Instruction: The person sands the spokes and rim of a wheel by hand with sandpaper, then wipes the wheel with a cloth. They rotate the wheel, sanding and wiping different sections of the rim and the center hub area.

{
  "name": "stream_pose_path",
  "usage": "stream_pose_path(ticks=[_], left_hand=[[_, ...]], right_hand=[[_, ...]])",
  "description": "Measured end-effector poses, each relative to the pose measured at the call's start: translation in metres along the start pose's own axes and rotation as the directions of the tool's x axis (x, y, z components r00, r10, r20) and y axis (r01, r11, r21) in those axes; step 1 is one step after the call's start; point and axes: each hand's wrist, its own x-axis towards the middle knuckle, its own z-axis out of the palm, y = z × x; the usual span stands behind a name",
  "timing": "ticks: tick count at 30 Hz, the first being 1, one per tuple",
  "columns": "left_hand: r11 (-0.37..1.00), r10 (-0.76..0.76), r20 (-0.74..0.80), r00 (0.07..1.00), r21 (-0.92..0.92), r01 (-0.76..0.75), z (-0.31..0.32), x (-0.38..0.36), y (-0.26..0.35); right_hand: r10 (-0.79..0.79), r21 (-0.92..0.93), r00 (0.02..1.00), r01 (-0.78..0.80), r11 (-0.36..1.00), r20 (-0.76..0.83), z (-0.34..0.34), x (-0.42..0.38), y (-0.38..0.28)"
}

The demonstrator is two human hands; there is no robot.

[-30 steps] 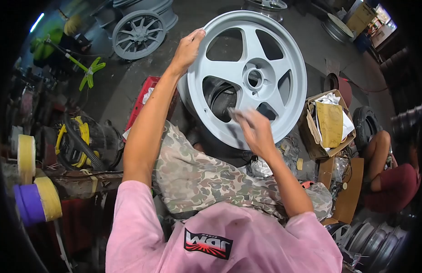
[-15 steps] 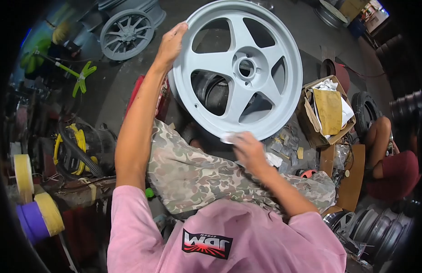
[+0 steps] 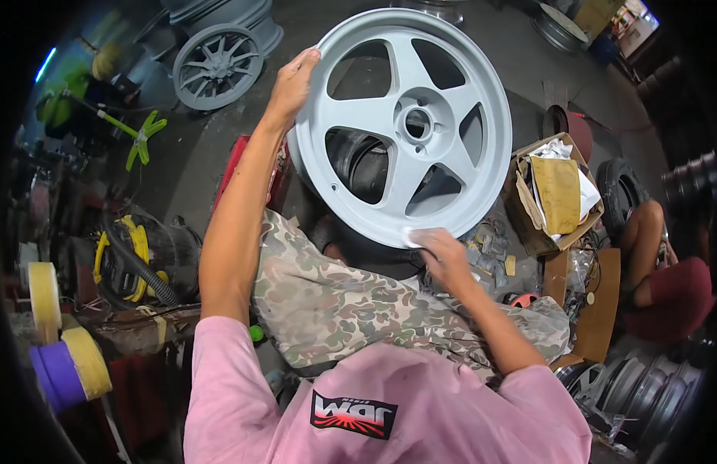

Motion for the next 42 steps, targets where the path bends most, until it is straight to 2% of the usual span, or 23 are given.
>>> stream_pose_path(ticks=[2, 5, 8, 11, 13, 15, 16, 17, 18, 19, 21, 23, 25, 26, 27, 29, 31, 32, 33, 35, 38, 41, 42], left_hand=[[0.999, 0.009, 0.002, 1.000, -0.036, -0.009, -0.001, -0.001, 0.001], [0.996, 0.041, 0.020, 0.999, -0.075, -0.039, 0.001, -0.001, 0.002], [0.997, 0.066, 0.017, 0.998, -0.034, -0.065, 0.002, -0.006, 0.004], [0.997, 0.048, -0.051, 0.998, 0.059, -0.045, 0.001, -0.005, 0.001], [0.999, 0.024, -0.008, 1.000, -0.037, -0.025, -0.004, 0.004, -0.017], [0.994, -0.010, 0.050, 0.999, -0.113, 0.016, -0.001, -0.001, -0.008], [0.993, -0.007, 0.069, 0.998, -0.119, 0.015, 0.002, -0.002, -0.005], [1.000, 0.021, 0.070, 0.997, 0.019, -0.022, 0.002, -0.004, -0.002], [0.986, 0.061, 0.065, 0.996, 0.154, -0.071, 0.001, -0.003, 0.003], [0.985, 0.075, 0.069, 0.995, 0.150, -0.085, -0.001, -0.003, 0.008], [0.842, 0.059, 0.092, 0.994, 0.530, -0.099, -0.006, -0.005, 0.013], [0.776, 0.158, 0.085, 0.984, 0.605, -0.177, -0.007, -0.007, 0.015], [0.739, 0.181, 0.036, 0.983, 0.654, -0.160, -0.004, -0.009, 0.013], [0.736, 0.203, 0.024, 0.979, 0.655, -0.169, 0.000, -0.013, 0.019], [0.738, 0.212, 0.025, 0.977, 0.651, -0.177, 0.003, -0.014, 0.023], [0.772, 0.141, -0.017, 0.990, 0.628, -0.099, 0.006, -0.017, 0.031], [0.743, 0.117, -0.004, 0.993, 0.663, -0.085, 0.001, -0.018, 0.033], [0.810, 0.078, -0.010, 0.997, 0.584, -0.058, -0.005, -0.015, 0.027], [0.869, 0.038, -0.010, 0.999, 0.494, -0.028, -0.006, -0.014, 0.027], [0.902, 0.054, 0.004, 0.999, 0.429, -0.051, -0.003, -0.015, 0.023], [0.949, -0.079, -0.022, 0.997, 0.304, 0.082, 0.003, -0.018, 0.029], [0.967, 0.008, 0.006, 1.000, 0.254, -0.009, 0.005, -0.020, 0.026], [0.988, -0.023, 0.024, 0.999, 0.150, 0.019, 0.005, -0.023, 0.026]], right_hand=[[0.006, -0.094, 1.000, -0.005, 0.996, 0.009, -0.009, -0.007, 0.009], [0.034, 0.126, 0.998, -0.027, 0.992, -0.052, 0.041, 0.052, -0.040], [0.208, 0.282, 0.960, -0.150, 0.948, -0.189, 0.072, 0.140, -0.087], [0.089, 0.192, 0.993, -0.074, 0.979, -0.073, 0.056, 0.107, -0.072], [0.009, 0.156, 0.999, -0.014, 0.988, 0.034, 0.030, 0.041, -0.017], [-0.006, 0.024, 0.998, 0.005, 1.000, 0.059, -0.021, 0.000, 0.036], [0.063, -0.086, 0.988, -0.051, 0.995, 0.142, -0.046, -0.006, 0.059], [0.130, -0.308, 0.970, -0.061, 0.949, 0.207, -0.066, 0.003, 0.057], [0.157, -0.277, 0.959, -0.088, 0.957, 0.235, -0.057, 0.006, 0.056], [0.181, -0.248, 0.948, -0.115, 0.962, 0.263, -0.040, 0.010, 0.049], [0.109, -0.029, 0.982, -0.105, 0.994, 0.157, -0.002, 0.023, -0.007], [0.145, 0.038, 0.972, -0.154, 0.987, 0.184, -0.003, 0.037, -0.038], [0.025, -0.006, 0.973, -0.024, 1.000, 0.228, -0.019, 0.023, 0.004], [-0.002, -0.124, 0.948, 0.044, 0.991, 0.317, -0.040, 0.020, 0.032], [0.116, -0.410, 0.857, 0.118, 0.904, 0.503, -0.065, 0.023, 0.065], [0.232, -0.766, 0.806, 0.364, 0.530, 0.544, -0.120, 0.053, 0.120], [0.029, -0.889, 0.953, 0.271, 0.370, 0.303, -0.166, 0.101, 0.173], [0.071, -0.879, 0.995, 0.023, 0.477, 0.065, -0.184, 0.129, 0.160], [0.009, -0.825, 0.993, -0.106, 0.556, -0.122, -0.194, 0.144, 0.162], [-0.007, -0.636, 0.872, -0.351, 0.687, -0.489, -0.177, 0.146, 0.162], [0.136, -0.552, 0.867, -0.418, 0.721, -0.478, -0.125, 0.106, 0.183], [0.093, -0.549, 0.799, -0.487, 0.680, -0.594, -0.100, 0.115, 0.178], [0.092, -0.549, 0.806, -0.477, 0.687, -0.585, -0.097, 0.126, 0.180]])
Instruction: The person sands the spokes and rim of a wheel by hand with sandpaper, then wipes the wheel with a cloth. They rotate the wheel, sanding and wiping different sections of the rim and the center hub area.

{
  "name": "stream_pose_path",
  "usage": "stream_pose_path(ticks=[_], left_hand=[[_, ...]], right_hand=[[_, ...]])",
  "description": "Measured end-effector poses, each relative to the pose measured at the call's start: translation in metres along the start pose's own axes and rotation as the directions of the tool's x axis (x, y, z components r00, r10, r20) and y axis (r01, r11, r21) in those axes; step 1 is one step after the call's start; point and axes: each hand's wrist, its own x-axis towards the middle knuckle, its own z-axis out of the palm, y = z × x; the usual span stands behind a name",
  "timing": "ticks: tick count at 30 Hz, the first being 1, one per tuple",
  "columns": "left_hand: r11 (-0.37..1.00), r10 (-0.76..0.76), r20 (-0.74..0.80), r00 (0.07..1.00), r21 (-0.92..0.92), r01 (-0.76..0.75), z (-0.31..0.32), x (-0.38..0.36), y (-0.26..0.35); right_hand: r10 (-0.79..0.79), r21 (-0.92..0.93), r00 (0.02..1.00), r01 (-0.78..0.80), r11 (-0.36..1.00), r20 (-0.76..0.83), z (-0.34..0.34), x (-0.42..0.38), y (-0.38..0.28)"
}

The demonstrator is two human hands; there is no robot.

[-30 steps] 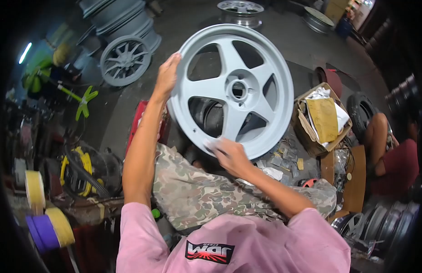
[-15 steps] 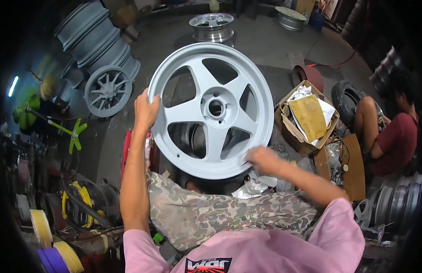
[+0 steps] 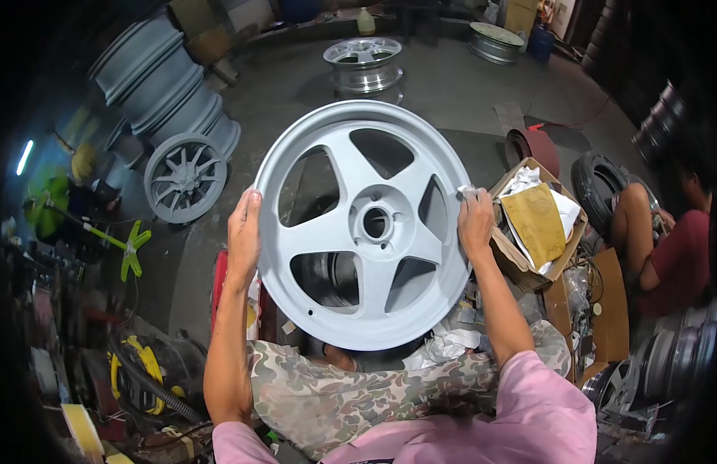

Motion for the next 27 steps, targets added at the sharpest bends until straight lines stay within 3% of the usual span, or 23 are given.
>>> stream_pose_path(ticks=[1, 3, 4, 6, 8, 10, 13, 15, 17, 18, 20, 22, 23, 25, 27], left_hand=[[1.000, -0.005, -0.014, 1.000, 0.003, 0.005, 0.003, -0.003, 0.001], [0.974, -0.017, 0.009, 1.000, -0.226, 0.018, 0.008, -0.007, 0.005], [0.972, -0.035, 0.025, 0.999, -0.232, 0.040, 0.005, -0.006, 0.000], [0.967, -0.043, 0.030, 0.999, -0.249, 0.049, 0.006, -0.008, 0.004], [0.963, -0.055, 0.037, 0.998, -0.261, 0.063, 0.010, -0.009, 0.009], [0.936, -0.059, 0.058, 0.997, -0.344, 0.075, 0.012, -0.010, 0.015], [0.895, -0.079, 0.099, 0.992, -0.432, 0.115, 0.011, -0.013, 0.015], [0.926, -0.008, 0.103, 0.995, -0.375, 0.046, 0.012, -0.009, 0.009], [0.960, 0.019, 0.071, 0.997, -0.280, 0.001, 0.011, -0.006, 0.005], [0.972, 0.014, 0.053, 0.998, -0.236, -0.001, 0.010, -0.007, -0.002], [0.976, 0.009, 0.011, 1.000, -0.217, -0.006, 0.012, -0.006, -0.001], [0.970, 0.012, 0.013, 1.000, -0.243, -0.008, 0.010, -0.004, -0.003], [0.966, 0.013, 0.026, 1.000, -0.260, -0.006, 0.010, -0.004, -0.005], [0.964, 0.007, 0.002, 1.000, -0.265, -0.006, 0.011, -0.002, -0.010], [0.966, -0.015, -0.011, 1.000, -0.258, 0.012, 0.011, -0.006, -0.012]], right_hand=[[0.016, 0.014, 0.998, -0.015, 1.000, -0.066, 0.008, 0.015, -0.007], [0.018, 0.049, 0.988, -0.011, 0.999, -0.151, 0.026, 0.055, -0.023], [0.004, 0.071, 0.985, 0.008, 0.997, -0.172, 0.037, 0.079, -0.036], [-0.099, 0.191, 0.955, 0.156, 0.969, -0.278, 0.046, 0.121, -0.082], [-0.191, 0.314, 0.969, 0.233, 0.921, -0.160, 0.041, 0.145, -0.152], [-0.483, 0.432, 0.834, 0.551, 0.714, -0.265, 0.027, 0.135, -0.214], [-0.782, 0.509, 0.467, 0.830, 0.227, -0.413, 0.008, 0.100, -0.262], [-0.856, 0.352, 0.344, 0.912, 0.208, -0.386, 0.013, 0.116, -0.245], [-0.748, 0.347, 0.622, 0.771, 0.533, -0.232, 0.028, 0.153, -0.210], [-0.578, 0.427, 0.790, 0.603, 0.674, -0.204, 0.026, 0.165, -0.192], [-0.519, 0.252, 0.800, 0.591, 0.766, -0.300, 0.045, 0.166, -0.146], [-0.308, 0.276, 0.933, 0.350, 0.895, -0.185, 0.055, 0.146, -0.110], [-0.316, 0.273, 0.930, 0.359, 0.893, -0.187, 0.058, 0.136, -0.100], [0.000, 0.325, 0.967, 0.085, 0.942, -0.254, 0.059, 0.130, -0.096], [0.069, 0.363, 0.955, 0.043, 0.931, -0.288, 0.070, 0.141, -0.115]])
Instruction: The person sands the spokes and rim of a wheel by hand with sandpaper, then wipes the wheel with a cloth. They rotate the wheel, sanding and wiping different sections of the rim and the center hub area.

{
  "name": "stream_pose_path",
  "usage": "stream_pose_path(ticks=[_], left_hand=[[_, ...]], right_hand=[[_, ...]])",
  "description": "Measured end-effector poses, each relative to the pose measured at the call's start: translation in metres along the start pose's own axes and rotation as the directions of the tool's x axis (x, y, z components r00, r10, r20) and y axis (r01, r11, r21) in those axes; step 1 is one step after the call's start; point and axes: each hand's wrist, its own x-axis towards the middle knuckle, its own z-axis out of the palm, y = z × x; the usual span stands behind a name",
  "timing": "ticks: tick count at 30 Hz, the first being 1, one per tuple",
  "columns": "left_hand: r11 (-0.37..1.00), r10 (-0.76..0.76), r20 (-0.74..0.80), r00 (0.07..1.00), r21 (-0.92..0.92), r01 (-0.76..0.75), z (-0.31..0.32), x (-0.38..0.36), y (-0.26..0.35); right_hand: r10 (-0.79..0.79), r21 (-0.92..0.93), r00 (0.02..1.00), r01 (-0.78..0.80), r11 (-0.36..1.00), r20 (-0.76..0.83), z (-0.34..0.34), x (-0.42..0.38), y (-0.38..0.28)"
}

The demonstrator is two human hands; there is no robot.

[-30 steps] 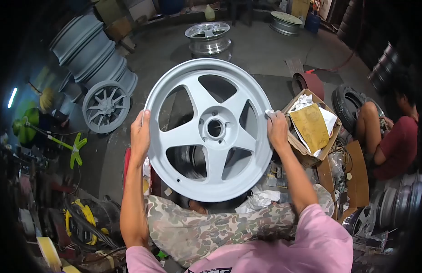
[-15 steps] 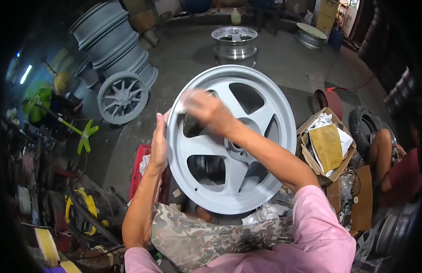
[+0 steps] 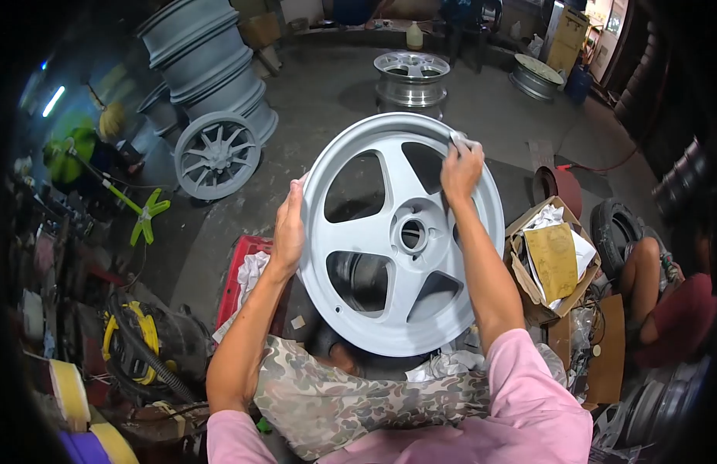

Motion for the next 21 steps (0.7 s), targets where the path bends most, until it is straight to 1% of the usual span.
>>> stream_pose_path(ticks=[1, 2, 3, 4, 5, 6, 7, 8, 9, 10, 11, 12, 13, 14, 16, 18, 20, 21], left_hand=[[1.000, 0.000, 0.018, 1.000, -0.001, 0.000, 0.001, -0.002, 0.002], [1.000, 0.007, 0.037, 0.999, -0.005, -0.007, 0.001, -0.001, 0.005], [1.000, 0.019, 0.039, 0.999, -0.006, -0.019, 0.001, 0.001, 0.006], [0.999, 0.015, 0.057, 0.998, -0.038, -0.013, 0.001, 0.001, 0.004], [0.998, 0.003, 0.076, 0.997, -0.069, 0.002, 0.002, 0.000, 0.003], [0.998, 0.004, 0.079, 0.997, -0.068, 0.001, 0.004, -0.001, 0.004], [0.988, -0.009, 0.108, 0.994, -0.155, 0.026, 0.005, -0.002, 0.007], [0.969, -0.022, 0.135, 0.991, -0.239, 0.054, 0.005, -0.003, 0.010], [0.976, -0.034, 0.132, 0.991, -0.210, 0.062, 0.005, -0.005, 0.016], [0.975, -0.035, 0.128, 0.991, -0.211, 0.062, 0.005, -0.003, 0.016], [0.972, -0.039, 0.143, 0.989, -0.222, 0.070, 0.004, -0.003, 0.016], [0.969, -0.042, 0.152, 0.987, -0.234, 0.078, 0.002, -0.002, 0.015], [0.975, -0.071, 0.146, 0.987, -0.197, 0.099, 0.002, -0.003, 0.018], [0.974, -0.077, 0.131, 0.988, -0.202, 0.103, 0.003, -0.003, 0.019], [0.963, -0.092, 0.152, 0.984, -0.240, 0.127, 0.001, -0.005, 0.023], [0.956, -0.109, 0.157, 0.981, -0.253, 0.147, 0.000, -0.005, 0.022], [0.958, -0.112, 0.165, 0.980, -0.246, 0.151, 0.001, -0.004, 0.022], [0.957, -0.116, 0.164, 0.980, -0.247, 0.155, 0.000, -0.005, 0.018]], right_hand=[[0.053, 0.023, 0.997, -0.052, 0.998, -0.063, 0.010, 0.002, -0.017], [0.048, 0.001, 0.998, -0.048, 0.999, -0.045, 0.021, 0.003, -0.038], [0.034, 0.030, 0.999, -0.034, 0.999, 0.026, 0.030, -0.001, -0.064], [0.114, 0.168, 0.993, -0.117, 0.979, 0.028, 0.039, -0.005, -0.099], [0.129, 0.232, 0.991, -0.134, 0.963, 0.036, 0.030, -0.018, -0.143], [0.193, 0.390, 0.978, -0.208, 0.897, 0.079, 0.032, -0.035, -0.169], [0.187, 0.479, 0.966, -0.251, 0.841, 0.178, 0.021, -0.052, -0.190], [0.147, 0.586, 0.948, -0.291, 0.756, 0.282, -0.005, -0.063, -0.208], [0.061, 0.652, 0.901, -0.356, 0.669, 0.429, -0.015, -0.079, -0.204], [0.058, 0.652, 0.900, -0.357, 0.669, 0.433, -0.028, -0.075, -0.197], [0.082, 0.543, 0.799, -0.475, 0.692, 0.595, -0.050, -0.068, -0.187], [0.106, 0.413, 0.667, -0.569, 0.711, 0.737, -0.066, -0.063, -0.174], [0.290, 0.440, 0.699, -0.663, 0.605, 0.654, -0.053, -0.051, -0.145], [0.474, 0.574, 0.651, -0.755, 0.318, 0.593, -0.033, -0.034, -0.114], [0.628, 0.638, 0.621, -0.730, 0.245, 0.469, 0.000, -0.003, -0.073], [0.705, 0.555, 0.548, -0.790, 0.260, 0.450, 0.042, 0.001, -0.076], [0.653, 0.586, 0.655, -0.716, 0.378, 0.379, 0.052, -0.013, -0.147], [0.603, 0.504, 0.676, -0.729, 0.464, 0.422, 0.031, -0.024, -0.185]])
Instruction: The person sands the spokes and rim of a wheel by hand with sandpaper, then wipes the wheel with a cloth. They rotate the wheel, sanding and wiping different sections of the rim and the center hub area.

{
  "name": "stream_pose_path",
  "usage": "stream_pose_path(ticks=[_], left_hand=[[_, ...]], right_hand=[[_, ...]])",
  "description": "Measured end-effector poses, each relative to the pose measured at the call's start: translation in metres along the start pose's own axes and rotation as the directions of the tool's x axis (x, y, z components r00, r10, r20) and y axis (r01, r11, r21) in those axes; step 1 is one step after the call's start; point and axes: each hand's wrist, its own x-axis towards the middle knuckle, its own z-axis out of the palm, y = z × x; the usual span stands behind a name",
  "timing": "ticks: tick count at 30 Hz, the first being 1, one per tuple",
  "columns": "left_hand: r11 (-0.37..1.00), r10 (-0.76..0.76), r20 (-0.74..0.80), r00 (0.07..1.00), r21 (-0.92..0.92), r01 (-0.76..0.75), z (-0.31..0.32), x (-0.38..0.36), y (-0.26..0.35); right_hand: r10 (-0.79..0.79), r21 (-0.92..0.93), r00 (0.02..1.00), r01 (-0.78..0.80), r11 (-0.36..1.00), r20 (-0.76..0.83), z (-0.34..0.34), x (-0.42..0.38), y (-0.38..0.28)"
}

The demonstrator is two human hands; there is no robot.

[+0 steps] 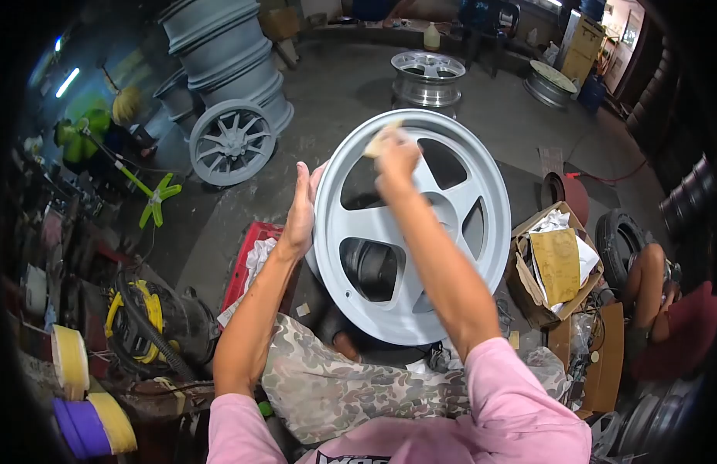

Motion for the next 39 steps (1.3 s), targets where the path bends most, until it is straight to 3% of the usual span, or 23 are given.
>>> stream_pose_path(ticks=[1, 2, 3, 4, 5, 6, 8, 9, 10, 11, 13, 14, 15, 16, 17, 19, 23, 25, 28, 30, 32, 35, 39], left_hand=[[1.000, 0.007, -0.004, 1.000, -0.031, -0.007, -0.004, 0.002, -0.005], [0.998, 0.015, -0.005, 1.000, -0.062, -0.015, -0.007, 0.004, -0.007], [0.991, -0.036, 0.055, 0.998, -0.130, 0.043, -0.011, 0.004, -0.004], [0.995, -0.004, 0.025, 1.000, -0.104, 0.007, -0.006, 0.003, 0.000], [0.997, 0.028, -0.007, 1.000, -0.076, -0.029, -0.004, 0.002, 0.002], [0.996, 0.026, -0.016, 1.000, -0.086, -0.027, -0.009, 0.004, -0.002], [0.998, 0.040, -0.029, 0.999, -0.049, -0.041, -0.014, 0.006, -0.005], [0.999, 0.053, -0.029, 0.998, -0.008, -0.054, -0.014, 0.008, -0.006], [0.995, 0.090, -0.024, 0.996, 0.034, -0.089, -0.010, 0.010, -0.007], [0.997, 0.081, -0.006, 0.997, 0.000, -0.081, -0.023, 0.017, -0.019], [0.987, 0.117, 0.018, 0.993, 0.105, -0.118, -0.028, 0.017, -0.018], [0.994, 0.087, -0.074, 0.993, 0.077, -0.082, -0.023, 0.011, -0.017], [0.993, 0.096, -0.050, 0.994, 0.073, -0.093, -0.021, 0.010, -0.019], [0.968, 0.152, -0.099, 0.983, 0.215, -0.128, -0.025, 0.012, -0.022], [0.922, 0.216, -0.143, 0.966, 0.356, -0.154, -0.028, 0.015, -0.023], [0.909, 0.215, -0.154, 0.964, 0.392, -0.140, -0.034, 0.014, -0.022], [0.940, 0.161, -0.204, 0.966, 0.329, -0.088, -0.033, 0.011, -0.025], [0.944, 0.179, -0.199, 0.964, 0.312, -0.111, -0.030, 0.010, -0.025], [0.938, 0.189, -0.216, 0.958, 0.328, -0.111, -0.034, 0.010, -0.026], [0.924, 0.207, -0.228, 0.951, 0.364, -0.114, -0.027, 0.004, -0.021], [0.926, 0.219, -0.212, 0.952, 0.353, -0.134, -0.025, 0.002, -0.023], [0.899, 0.263, -0.204, 0.943, 0.406, -0.163, -0.014, -0.003, -0.020], [0.886, 0.280, -0.183, 0.942, 0.426, -0.181, -0.006, -0.007, -0.016]], right_hand=[[-0.009, -0.117, 0.998, 0.017, 0.993, 0.069, -0.001, -0.042, -0.011], [-0.205, -0.125, 0.954, 0.235, 0.964, 0.219, -0.006, -0.070, 0.020], [-0.192, -0.032, 0.912, 0.218, 0.975, 0.362, -0.026, -0.115, 0.025], [-0.271, -0.136, 0.810, 0.392, 0.910, 0.521, -0.061, -0.151, 0.034], [-0.073, -0.190, 0.673, 0.309, 0.932, 0.736, -0.101, -0.172, 0.018], [-0.241, -0.010, 0.570, 0.400, 0.916, 0.786, -0.138, -0.185, 0.032], [0.117, -0.226, 0.302, 0.355, 0.907, 0.946, -0.224, -0.168, 0.035], [0.179, -0.276, 0.288, 0.344, 0.897, 0.941, -0.254, -0.151, 0.030], [0.419, -0.502, 0.317, 0.253, 0.827, 0.851, -0.273, -0.135, 0.006], [0.523, -0.620, 0.429, 0.119, 0.776, 0.737, -0.273, -0.130, -0.022], [0.109, -0.384, 0.524, 0.451, 0.806, 0.845, -0.269, -0.130, -0.021], [0.032, -0.327, 0.529, 0.475, 0.817, 0.848, -0.263, -0.142, -0.006], [0.131, -0.371, 0.493, 0.429, 0.824, 0.860, -0.252, -0.160, -0.003], [-0.060, -0.219, 0.436, 0.561, 0.798, 0.898, -0.249, -0.180, 0.028], [-0.017, -0.261, 0.450, 0.548, 0.795, 0.893, -0.241, -0.208, 0.027], [-0.173, -0.218, 0.467, 0.669, 0.711, 0.867, -0.247, -0.232, 0.023], [-0.127, -0.445, 0.555, 0.766, 0.464, 0.822, -0.352, -0.195, 0.070], [-0.167, -0.571, 0.626, 0.771, 0.282, 0.762, -0.388, -0.141, 0.070], [-0.315, -0.725, 0.745, 0.658, 0.204, 0.588, -0.379, -0.068, 0.076], [-0.391, -0.758, 0.758, 0.623, 0.194, 0.523, -0.357, -0.021, 0.094], [-0.525, -0.893, 0.801, 0.422, 0.157, 0.286, -0.331, 0.017, 0.103], [-0.591, -0.914, 0.788, 0.352, 0.202, 0.173, -0.284, 0.072, 0.096], [-0.612, -0.857, 0.770, 0.428, 0.286, 0.180, -0.215, 0.116, 0.059]])
